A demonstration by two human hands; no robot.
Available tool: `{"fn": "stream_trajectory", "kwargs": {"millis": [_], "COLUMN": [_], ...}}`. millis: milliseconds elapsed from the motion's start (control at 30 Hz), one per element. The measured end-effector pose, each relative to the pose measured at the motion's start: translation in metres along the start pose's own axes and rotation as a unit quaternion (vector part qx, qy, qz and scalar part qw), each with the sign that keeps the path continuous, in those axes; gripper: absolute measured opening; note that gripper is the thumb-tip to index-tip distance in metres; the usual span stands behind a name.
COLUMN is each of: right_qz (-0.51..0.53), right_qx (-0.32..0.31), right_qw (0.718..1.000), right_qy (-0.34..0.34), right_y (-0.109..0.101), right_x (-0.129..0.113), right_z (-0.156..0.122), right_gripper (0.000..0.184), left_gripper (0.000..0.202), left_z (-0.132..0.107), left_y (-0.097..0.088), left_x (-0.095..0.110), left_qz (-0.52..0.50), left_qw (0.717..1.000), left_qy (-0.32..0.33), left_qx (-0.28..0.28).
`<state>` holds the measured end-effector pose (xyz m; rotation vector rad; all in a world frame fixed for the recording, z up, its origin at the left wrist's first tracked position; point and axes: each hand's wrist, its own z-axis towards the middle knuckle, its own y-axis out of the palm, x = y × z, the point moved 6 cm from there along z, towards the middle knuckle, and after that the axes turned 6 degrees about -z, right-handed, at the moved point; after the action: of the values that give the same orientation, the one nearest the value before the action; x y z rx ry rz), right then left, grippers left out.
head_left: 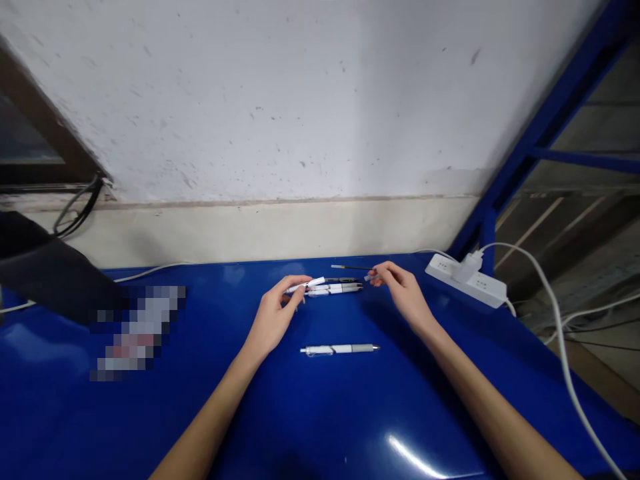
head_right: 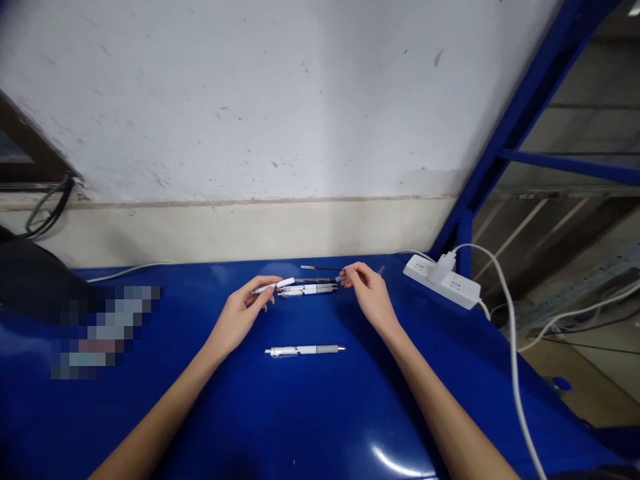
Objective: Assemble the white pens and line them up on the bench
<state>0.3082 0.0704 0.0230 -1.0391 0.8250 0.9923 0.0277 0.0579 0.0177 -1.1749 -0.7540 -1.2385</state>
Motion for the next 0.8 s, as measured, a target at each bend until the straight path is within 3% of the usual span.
{"fn": "stream_trajectory", "kwargs": {"millis": [800], "right_qz": [-0.016], "right_qx": [-0.003], "right_qw": [1.0], "right_qy": [0.005], "right_y": [0.0016], "right_x": [-0.0046], "right_z": [-0.0046], "right_gripper": [0.031], "left_gripper": [0.027], "left_z": [-0.005], "left_y": [0.01], "left_x": [0.0079], "left_qz": [0.01], "left_qw": [1.0], "left_qy": [-0.002], "left_qx": [-0.024]}}
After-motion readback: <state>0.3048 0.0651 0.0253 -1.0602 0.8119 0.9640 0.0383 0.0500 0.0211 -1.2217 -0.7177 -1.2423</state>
